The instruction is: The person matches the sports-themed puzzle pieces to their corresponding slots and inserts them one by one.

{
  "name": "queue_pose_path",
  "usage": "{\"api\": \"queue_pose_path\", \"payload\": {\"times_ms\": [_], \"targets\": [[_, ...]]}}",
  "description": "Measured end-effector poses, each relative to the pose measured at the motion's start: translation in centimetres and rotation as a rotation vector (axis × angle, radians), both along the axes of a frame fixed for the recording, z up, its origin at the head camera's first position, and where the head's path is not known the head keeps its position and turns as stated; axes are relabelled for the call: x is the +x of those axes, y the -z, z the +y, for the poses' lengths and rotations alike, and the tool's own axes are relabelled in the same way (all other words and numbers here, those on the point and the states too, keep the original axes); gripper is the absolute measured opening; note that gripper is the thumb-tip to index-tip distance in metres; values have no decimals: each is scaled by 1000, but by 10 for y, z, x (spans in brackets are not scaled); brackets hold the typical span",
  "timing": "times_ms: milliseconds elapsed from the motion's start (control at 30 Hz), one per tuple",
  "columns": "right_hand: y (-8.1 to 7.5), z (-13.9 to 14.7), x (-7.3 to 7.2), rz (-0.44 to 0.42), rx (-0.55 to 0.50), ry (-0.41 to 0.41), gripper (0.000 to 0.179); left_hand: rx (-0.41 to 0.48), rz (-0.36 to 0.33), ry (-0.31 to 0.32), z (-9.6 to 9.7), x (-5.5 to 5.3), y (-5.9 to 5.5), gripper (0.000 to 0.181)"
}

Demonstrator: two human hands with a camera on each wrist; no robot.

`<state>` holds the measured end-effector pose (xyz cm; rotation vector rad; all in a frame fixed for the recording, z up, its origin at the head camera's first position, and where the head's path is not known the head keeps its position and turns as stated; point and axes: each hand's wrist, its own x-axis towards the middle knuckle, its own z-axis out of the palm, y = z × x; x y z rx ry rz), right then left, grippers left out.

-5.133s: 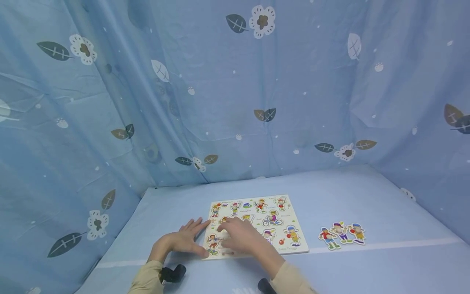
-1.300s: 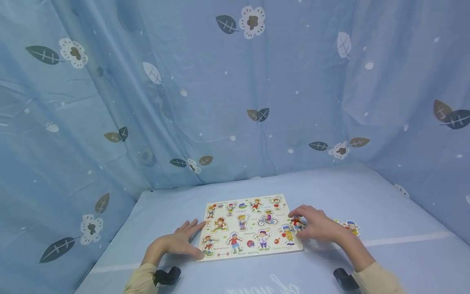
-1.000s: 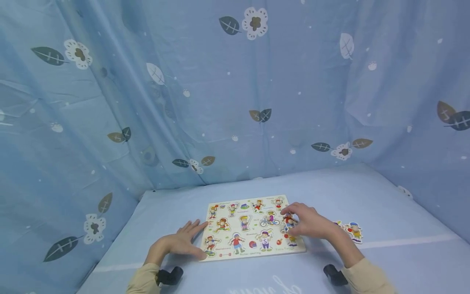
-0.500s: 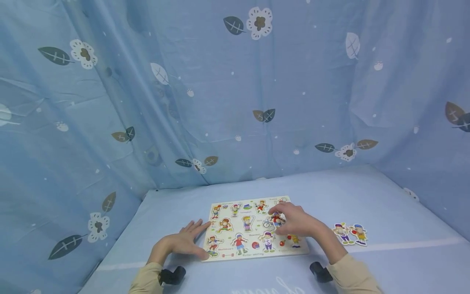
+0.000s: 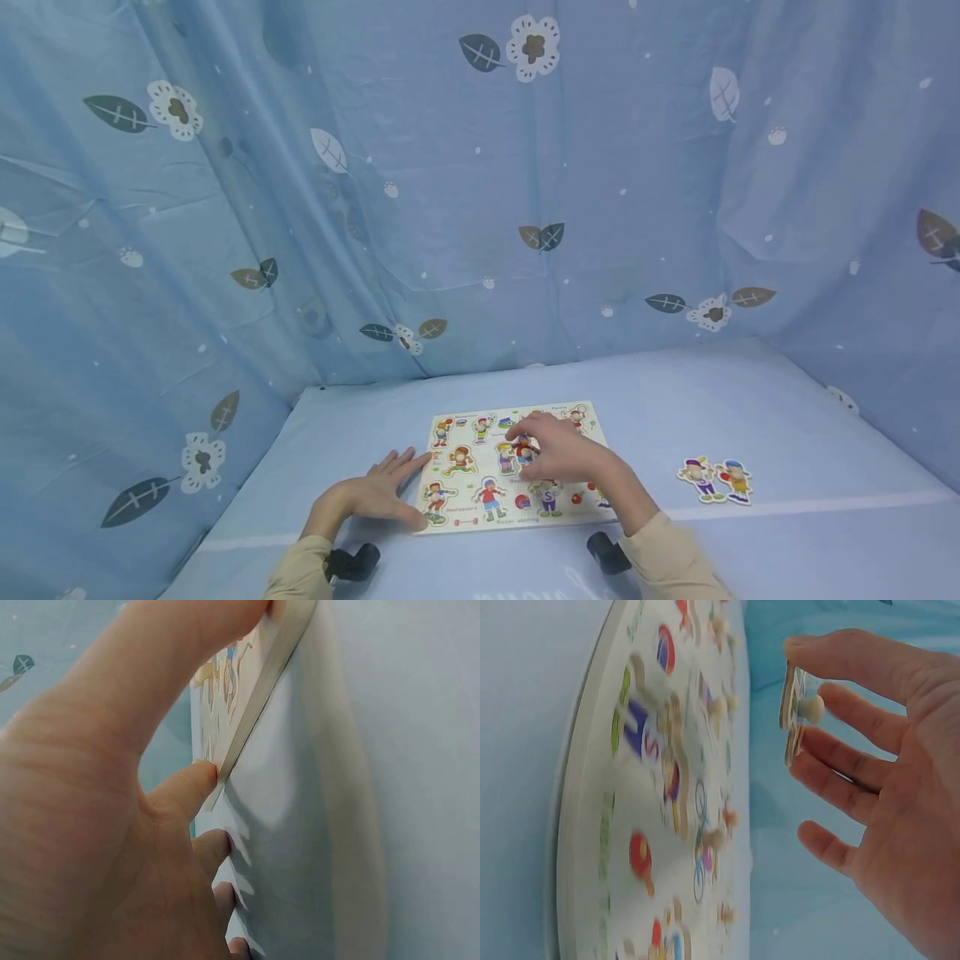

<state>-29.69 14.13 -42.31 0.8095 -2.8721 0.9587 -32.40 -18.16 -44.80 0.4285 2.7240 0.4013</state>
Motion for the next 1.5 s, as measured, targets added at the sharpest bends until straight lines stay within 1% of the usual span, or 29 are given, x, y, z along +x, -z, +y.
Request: {"api": "queue_pose_path", "payload": {"times_ms": [133, 333, 633, 800, 933, 1033, 1367, 1500], "targets": [[1, -15, 0, -27, 1, -6, 50, 10, 4, 3, -1, 1, -1, 107], [6, -31, 1, -42, 17, -58, 49, 15, -6, 2, 0, 1, -1, 107], [9, -46, 2, -18, 68, -110, 48, 1, -2, -1, -1, 0, 0, 107], [10, -52, 6, -22, 126, -115, 46, -6, 6, 6, -1, 2, -2, 107], [14, -54, 8, -39, 175, -122, 45, -7, 3, -1, 0, 2, -2, 106], [16, -55, 9, -46, 190, -121, 45, -6, -3, -5, 1, 2, -3, 106], [18, -58, 9, -11, 240, -102, 44, 2, 0, 8, 1, 0, -2, 108], [19, -60, 8, -9, 248, -99, 44, -5, 2, 0, 0, 0, -1, 108]]}}
